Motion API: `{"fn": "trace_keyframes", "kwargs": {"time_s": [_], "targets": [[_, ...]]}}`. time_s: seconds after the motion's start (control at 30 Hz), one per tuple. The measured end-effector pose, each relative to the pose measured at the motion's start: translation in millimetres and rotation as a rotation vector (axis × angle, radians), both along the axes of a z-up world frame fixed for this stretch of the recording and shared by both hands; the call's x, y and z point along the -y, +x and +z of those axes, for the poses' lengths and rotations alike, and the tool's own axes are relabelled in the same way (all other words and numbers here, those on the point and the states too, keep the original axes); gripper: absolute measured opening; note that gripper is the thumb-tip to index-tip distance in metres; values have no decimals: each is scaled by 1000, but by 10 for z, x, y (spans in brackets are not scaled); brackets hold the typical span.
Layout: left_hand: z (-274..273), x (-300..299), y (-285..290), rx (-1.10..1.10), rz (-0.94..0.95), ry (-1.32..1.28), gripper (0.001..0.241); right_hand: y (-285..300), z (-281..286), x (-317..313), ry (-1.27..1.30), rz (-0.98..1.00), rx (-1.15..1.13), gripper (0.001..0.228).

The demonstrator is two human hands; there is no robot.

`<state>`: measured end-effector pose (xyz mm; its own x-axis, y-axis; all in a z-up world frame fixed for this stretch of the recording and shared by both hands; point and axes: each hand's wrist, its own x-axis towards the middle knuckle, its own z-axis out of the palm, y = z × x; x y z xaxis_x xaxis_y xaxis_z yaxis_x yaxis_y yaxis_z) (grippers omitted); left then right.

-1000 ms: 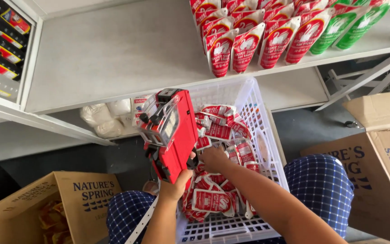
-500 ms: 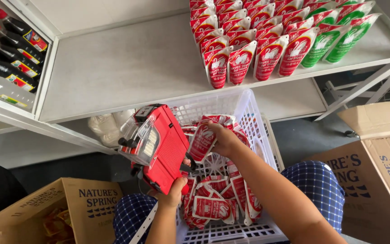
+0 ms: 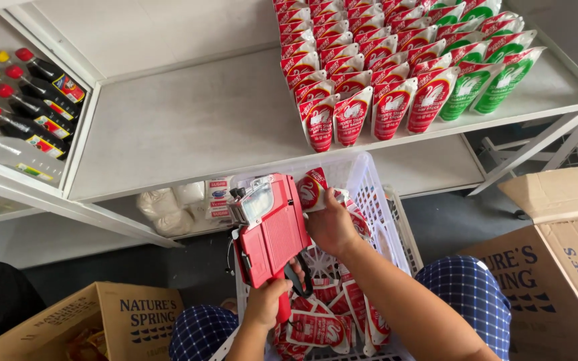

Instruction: Applying price labels to condiment pouches using a handheld label gun and organizing them onto storage shelves.

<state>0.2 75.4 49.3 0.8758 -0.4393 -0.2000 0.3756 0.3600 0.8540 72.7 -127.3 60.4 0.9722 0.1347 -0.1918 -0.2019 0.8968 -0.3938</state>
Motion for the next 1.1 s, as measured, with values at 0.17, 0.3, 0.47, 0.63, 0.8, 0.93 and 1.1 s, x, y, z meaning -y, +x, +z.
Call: {"fn": "trace_keyframes", "kwargs": {"time_s": [0.17, 0.3, 0.47, 0.63, 0.8, 0.93, 1.1], "targets": [[-14, 33, -27, 53, 10, 99, 34, -17, -84, -13, 16, -55, 145, 74], [-4, 73, -55, 62, 5, 92, 31, -42, -47, -2, 32, -90, 89, 72], [39, 124, -70, 104, -23, 189, 27, -43, -48, 20, 14, -163, 81, 67], [-22, 117, -54, 93, -10, 188, 25, -51, -56, 0, 5, -190, 52, 67], [-187, 71, -61, -8, 19, 249, 21, -95, -89, -15, 52, -125, 55, 71], [-4, 157, -96, 39, -22, 179, 30, -91, -163, 14, 42, -80, 70, 74], [-3, 164, -105, 43, -8, 123, 41, -82, -109, 15, 11, -114, 42, 74]]}}
